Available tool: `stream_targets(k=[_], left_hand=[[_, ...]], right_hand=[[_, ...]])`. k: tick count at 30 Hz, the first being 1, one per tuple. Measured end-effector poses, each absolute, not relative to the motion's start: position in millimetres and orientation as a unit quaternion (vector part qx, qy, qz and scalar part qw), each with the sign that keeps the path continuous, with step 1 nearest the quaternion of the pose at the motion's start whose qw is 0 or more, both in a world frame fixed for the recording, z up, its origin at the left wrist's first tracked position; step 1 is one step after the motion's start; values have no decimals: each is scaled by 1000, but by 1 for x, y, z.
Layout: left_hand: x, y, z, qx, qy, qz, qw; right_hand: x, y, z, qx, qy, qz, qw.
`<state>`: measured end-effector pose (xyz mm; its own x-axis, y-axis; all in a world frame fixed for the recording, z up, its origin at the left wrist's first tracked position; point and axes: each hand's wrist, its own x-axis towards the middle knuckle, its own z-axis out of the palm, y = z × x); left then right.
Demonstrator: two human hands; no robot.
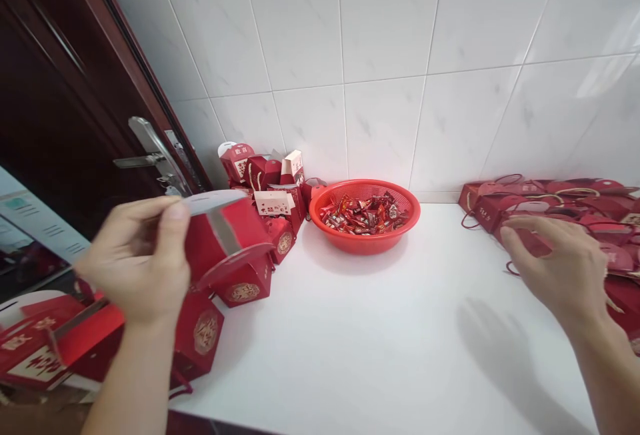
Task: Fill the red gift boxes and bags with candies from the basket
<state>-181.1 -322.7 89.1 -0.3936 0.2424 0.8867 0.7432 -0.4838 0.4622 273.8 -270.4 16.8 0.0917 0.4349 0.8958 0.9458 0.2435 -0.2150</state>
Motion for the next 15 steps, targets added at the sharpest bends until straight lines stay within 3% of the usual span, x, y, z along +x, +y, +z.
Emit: stream_targets(k=[3, 7, 11, 15], left_hand=[[-136, -313, 83, -579, -462, -662, 114], [-82, -292, 56, -664, -418, -618, -53], [-45, -270, 19, -678, -389, -566, -263], [-26, -253, -9, -629, -393, -568, -358]], right_hand=[[255, -275, 14, -514, -652, -245, 500], [228, -284, 15, -434, -713, -210, 510], [202, -296, 16, -351, -797, -129, 474], [185, -301, 4, -315, -849, -63, 419]])
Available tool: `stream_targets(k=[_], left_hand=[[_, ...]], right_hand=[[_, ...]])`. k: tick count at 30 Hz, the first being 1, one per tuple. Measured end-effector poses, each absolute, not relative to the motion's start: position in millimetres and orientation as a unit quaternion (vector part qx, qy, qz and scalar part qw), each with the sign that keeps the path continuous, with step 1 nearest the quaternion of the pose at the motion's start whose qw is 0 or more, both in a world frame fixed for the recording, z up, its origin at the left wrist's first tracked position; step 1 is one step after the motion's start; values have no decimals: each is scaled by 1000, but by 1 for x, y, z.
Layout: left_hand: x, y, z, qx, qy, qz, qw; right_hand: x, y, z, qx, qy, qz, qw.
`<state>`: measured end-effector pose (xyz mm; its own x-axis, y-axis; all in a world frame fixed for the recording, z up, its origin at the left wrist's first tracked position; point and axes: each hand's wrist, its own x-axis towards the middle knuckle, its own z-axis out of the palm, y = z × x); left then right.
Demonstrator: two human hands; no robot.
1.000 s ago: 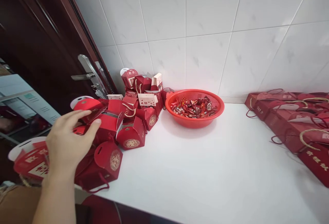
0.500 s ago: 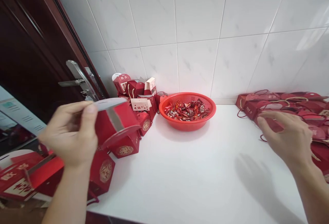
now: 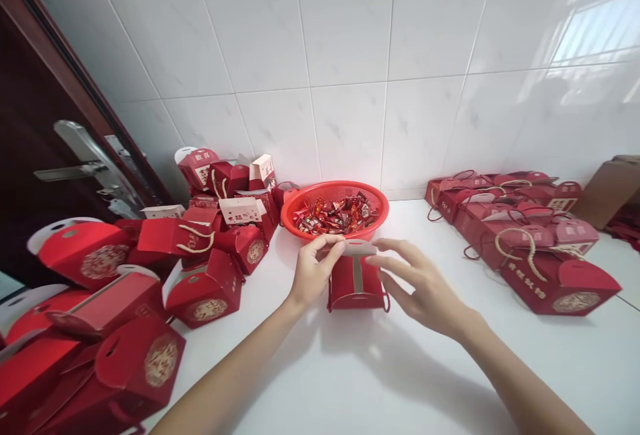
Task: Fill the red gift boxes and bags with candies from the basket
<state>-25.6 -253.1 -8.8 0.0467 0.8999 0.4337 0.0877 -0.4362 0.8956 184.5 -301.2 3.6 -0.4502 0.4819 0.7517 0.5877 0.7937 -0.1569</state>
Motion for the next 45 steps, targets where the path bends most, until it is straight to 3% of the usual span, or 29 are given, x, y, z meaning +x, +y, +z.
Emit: stream_targets(k=[8, 14, 26, 31, 38, 45], left_hand=[[-20, -246, -27, 648, 383, 550, 362], [-22, -241, -25, 683, 403, 499, 349], [-10, -241, -12, 748, 435, 401, 301], [-8, -239, -9, 746, 443, 398, 298], [-15, -238, -7, 740, 438, 392, 328], [-34, -238, -1, 757, 454, 379, 278]], right_hand=[[165, -297, -19, -310, -896, 19, 316], [170, -292, -20, -351, -859, 106, 358], [170, -289, -23, -367, -825, 159, 400], [174, -288, -23, -406, -804, 162, 404], [172, -288, -16, -374, -852, 149, 335], [164, -284, -5, -349, -882, 78, 307]])
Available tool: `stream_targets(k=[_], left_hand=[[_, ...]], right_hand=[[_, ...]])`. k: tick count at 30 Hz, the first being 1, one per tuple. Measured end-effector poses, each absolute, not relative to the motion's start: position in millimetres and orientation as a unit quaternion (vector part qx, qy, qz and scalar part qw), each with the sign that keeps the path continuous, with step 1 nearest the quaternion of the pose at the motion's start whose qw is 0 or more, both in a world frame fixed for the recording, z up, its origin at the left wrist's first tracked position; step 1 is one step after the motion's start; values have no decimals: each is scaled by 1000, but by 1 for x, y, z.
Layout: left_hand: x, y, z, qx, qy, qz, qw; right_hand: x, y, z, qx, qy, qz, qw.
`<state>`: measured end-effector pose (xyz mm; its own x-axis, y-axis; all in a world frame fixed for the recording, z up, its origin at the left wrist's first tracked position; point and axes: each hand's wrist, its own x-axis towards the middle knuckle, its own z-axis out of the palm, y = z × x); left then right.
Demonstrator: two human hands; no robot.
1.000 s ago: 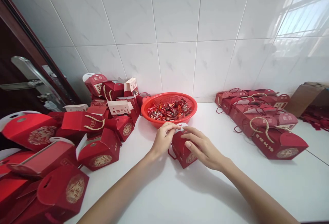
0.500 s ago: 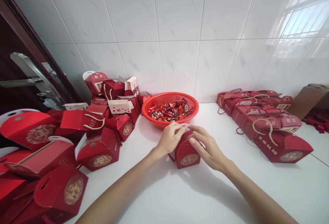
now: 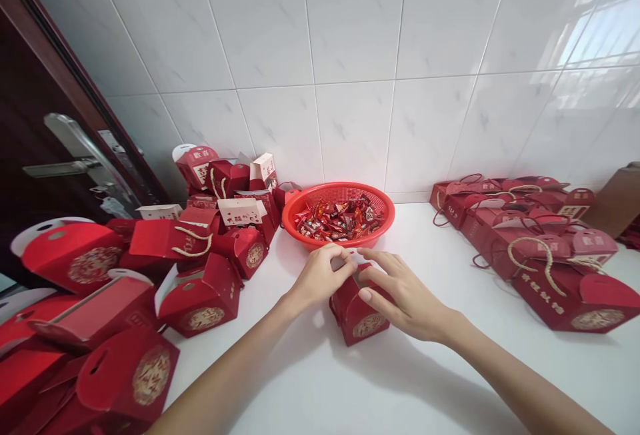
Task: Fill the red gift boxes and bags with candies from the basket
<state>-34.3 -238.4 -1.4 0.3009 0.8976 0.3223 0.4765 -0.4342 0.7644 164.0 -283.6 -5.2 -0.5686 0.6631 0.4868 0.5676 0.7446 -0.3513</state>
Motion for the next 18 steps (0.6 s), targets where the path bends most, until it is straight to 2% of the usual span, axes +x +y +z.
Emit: stream_targets(k=[4, 11, 18], left_hand=[[-54, -241, 9, 751, 449, 374, 307], [-80, -252, 20, 731, 465, 304, 396], [-83, -252, 15, 682, 501, 296, 443]], right_hand=[[168, -277, 0, -387, -848, 118, 341], [178, -262, -1, -443, -742, 331, 379], [179, -260, -9, -475, -723, 348, 360]])
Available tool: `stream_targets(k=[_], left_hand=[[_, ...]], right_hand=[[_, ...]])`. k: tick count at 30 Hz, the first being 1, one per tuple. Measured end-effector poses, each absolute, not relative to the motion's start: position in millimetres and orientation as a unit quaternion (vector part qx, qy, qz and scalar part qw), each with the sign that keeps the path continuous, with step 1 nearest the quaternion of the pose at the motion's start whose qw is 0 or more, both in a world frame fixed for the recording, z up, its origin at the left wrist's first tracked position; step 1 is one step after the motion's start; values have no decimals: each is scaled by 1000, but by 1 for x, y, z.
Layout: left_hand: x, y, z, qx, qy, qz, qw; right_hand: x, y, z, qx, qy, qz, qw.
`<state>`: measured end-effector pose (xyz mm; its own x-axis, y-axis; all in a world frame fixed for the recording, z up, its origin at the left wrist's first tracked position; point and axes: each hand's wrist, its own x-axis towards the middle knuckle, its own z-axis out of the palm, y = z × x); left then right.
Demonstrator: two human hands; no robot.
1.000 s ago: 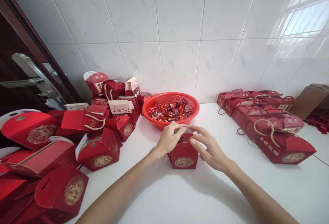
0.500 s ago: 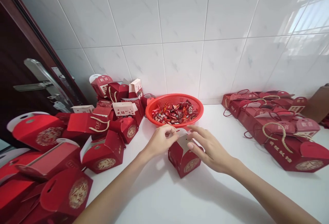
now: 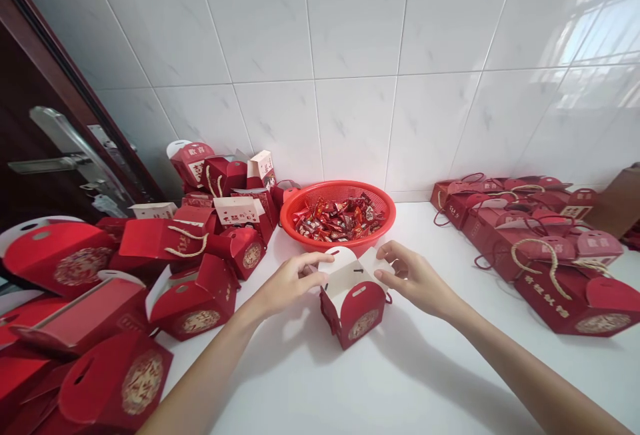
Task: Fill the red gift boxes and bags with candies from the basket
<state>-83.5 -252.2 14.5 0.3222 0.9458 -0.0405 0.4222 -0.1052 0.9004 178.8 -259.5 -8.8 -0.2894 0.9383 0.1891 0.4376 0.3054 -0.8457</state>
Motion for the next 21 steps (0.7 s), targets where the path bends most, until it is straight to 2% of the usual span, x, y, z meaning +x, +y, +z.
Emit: stream_targets(k=[8, 14, 18, 21], left_hand=[[-101, -246, 8, 625, 418, 284, 595], [-120, -240, -4, 612, 445, 269, 595], [-128, -243, 4, 638, 459, 251, 566], [-130, -246, 18, 672, 472, 259, 509]], right_hand=[[174, -256, -22, -450, -648, 502, 355], [166, -255, -26, -388, -621, 584, 351], [170, -245, -8, -389, -708, 487, 333], [178, -230, 15, -394, -750, 384, 367]])
